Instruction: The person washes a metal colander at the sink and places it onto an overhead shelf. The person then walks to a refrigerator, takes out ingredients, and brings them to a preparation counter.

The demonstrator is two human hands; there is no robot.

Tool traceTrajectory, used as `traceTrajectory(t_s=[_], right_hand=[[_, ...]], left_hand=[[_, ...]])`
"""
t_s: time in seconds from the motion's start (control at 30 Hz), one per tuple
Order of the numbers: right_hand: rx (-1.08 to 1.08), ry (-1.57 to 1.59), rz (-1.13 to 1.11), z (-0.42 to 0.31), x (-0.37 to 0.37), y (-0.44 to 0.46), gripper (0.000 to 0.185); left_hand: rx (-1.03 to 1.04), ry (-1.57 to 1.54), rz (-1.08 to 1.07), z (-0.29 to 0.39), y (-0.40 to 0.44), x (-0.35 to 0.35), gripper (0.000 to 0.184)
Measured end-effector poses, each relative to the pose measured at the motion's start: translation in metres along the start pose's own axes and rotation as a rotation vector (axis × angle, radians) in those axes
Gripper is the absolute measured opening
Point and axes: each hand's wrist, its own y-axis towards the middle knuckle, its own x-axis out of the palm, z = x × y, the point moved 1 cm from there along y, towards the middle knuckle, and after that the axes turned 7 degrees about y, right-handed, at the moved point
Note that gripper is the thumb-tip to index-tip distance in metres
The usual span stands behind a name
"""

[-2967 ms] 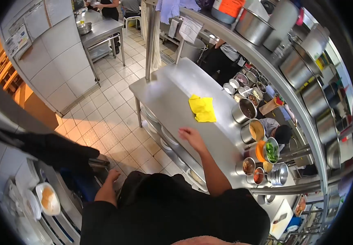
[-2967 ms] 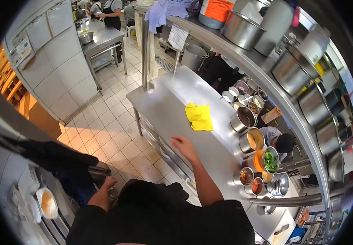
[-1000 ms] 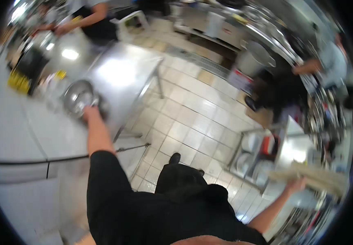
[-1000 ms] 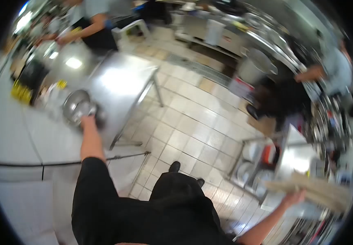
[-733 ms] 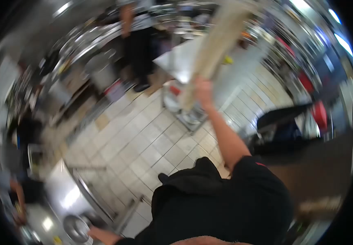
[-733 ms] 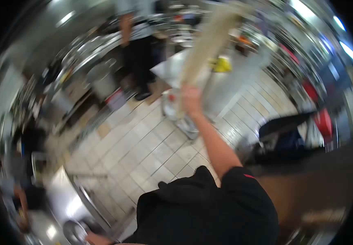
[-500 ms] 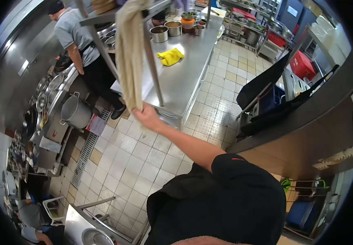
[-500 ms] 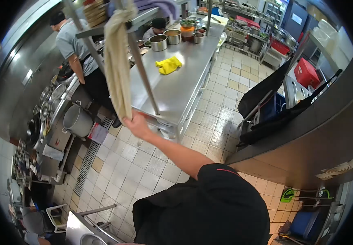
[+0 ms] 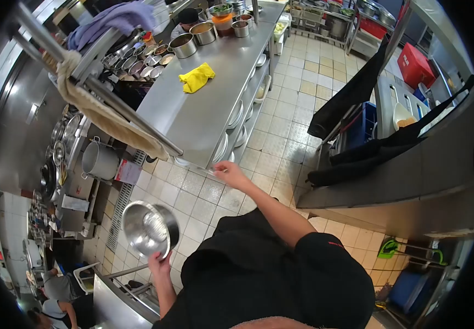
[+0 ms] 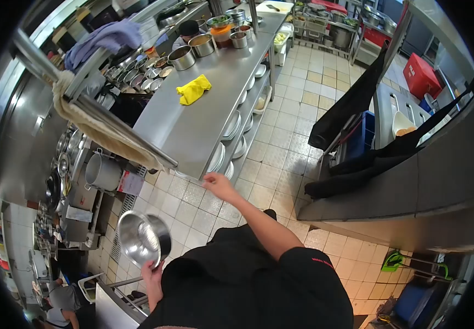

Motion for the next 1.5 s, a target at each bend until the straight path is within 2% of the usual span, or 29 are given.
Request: traceTrajectory(t_s=[0.07,0.13,0.17,0.27,0.33,0.37,0.53,0.6,0.7,0.73,0.83,0.93,1.03,1.13,1.23,1.27,1.37,1.43,1.5], right_hand=[[0.086,0.098,0.032,-0.004,-0.035,-0.011,0.036],[0.185,0.226,0.076,-0.018,-0.065,-0.021,0.031],[0.205,0.257,0.102,-0.019,-0.077,-0.023,0.029],[0.257,0.319,0.151,-0.021,-0.105,-0.027,0.027],[0.307,0.435,0.128,-0.028,-0.117,-0.027,0.036],[0.331,0.490,0.117,-0.032,-0.123,-0.018,0.040],[0.331,0.462,0.137,-0.056,-0.130,0.012,0.068],[0.316,0.452,0.200,-0.060,-0.137,0.031,0.080],[0.384,0.514,0.220,-0.060,-0.158,0.067,0.076],[0.376,0.564,0.287,-0.052,-0.166,0.079,0.072],[0.339,0.576,0.333,-0.033,-0.194,0.114,0.068],[0.339,0.622,0.446,-0.035,-0.222,0.147,0.059],[0.302,0.679,0.450,-0.048,-0.249,0.190,0.051],[0.346,0.702,0.425,-0.044,-0.281,0.241,0.049],[0.351,0.683,0.396,-0.028,-0.308,0.305,0.049],[0.397,0.645,0.370,-0.035,-0.311,0.325,0.050],[0.428,0.526,0.292,-0.047,-0.321,0.381,0.052],[0.453,0.509,0.232,-0.042,-0.328,0.418,0.054],[0.481,0.464,0.183,-0.037,-0.330,0.452,0.054]], left_hand=[[-0.050,0.126,-0.198,-0.008,-0.018,0.061,0.051],[-0.117,0.230,-0.269,-0.016,-0.019,0.106,0.057],[-0.145,0.284,-0.233,-0.012,-0.051,0.145,0.057],[-0.164,0.372,-0.373,-0.024,-0.038,0.197,0.055],[-0.162,0.414,-0.457,-0.030,-0.025,0.234,0.054],[-0.149,0.519,-0.430,-0.031,-0.036,0.282,0.045],[-0.012,0.625,-0.621,-0.058,0.008,0.380,0.028],[-0.034,0.657,-0.693,-0.066,0.017,0.422,0.028],[0.009,0.709,-0.744,-0.071,0.019,0.490,0.030],[0.039,0.735,-0.751,-0.069,0.021,0.512,0.031],[0.112,0.782,-0.929,-0.088,0.062,0.571,0.037],[0.013,0.919,-0.987,-0.053,0.028,0.628,0.055],[-0.072,0.806,-0.993,-0.041,0.078,0.689,0.078],[0.374,1.180,-0.852,-0.017,0.120,0.759,0.085],[0.965,1.532,-0.465,-0.028,0.187,0.811,0.081],[0.938,1.626,-0.442,-0.026,0.194,0.823,0.084],[0.880,1.846,-0.319,-0.043,0.211,0.824,0.074],[1.003,1.895,-0.240,-0.039,0.181,0.810,0.062],[1.060,1.809,-0.138,-0.045,0.172,0.792,0.048]])
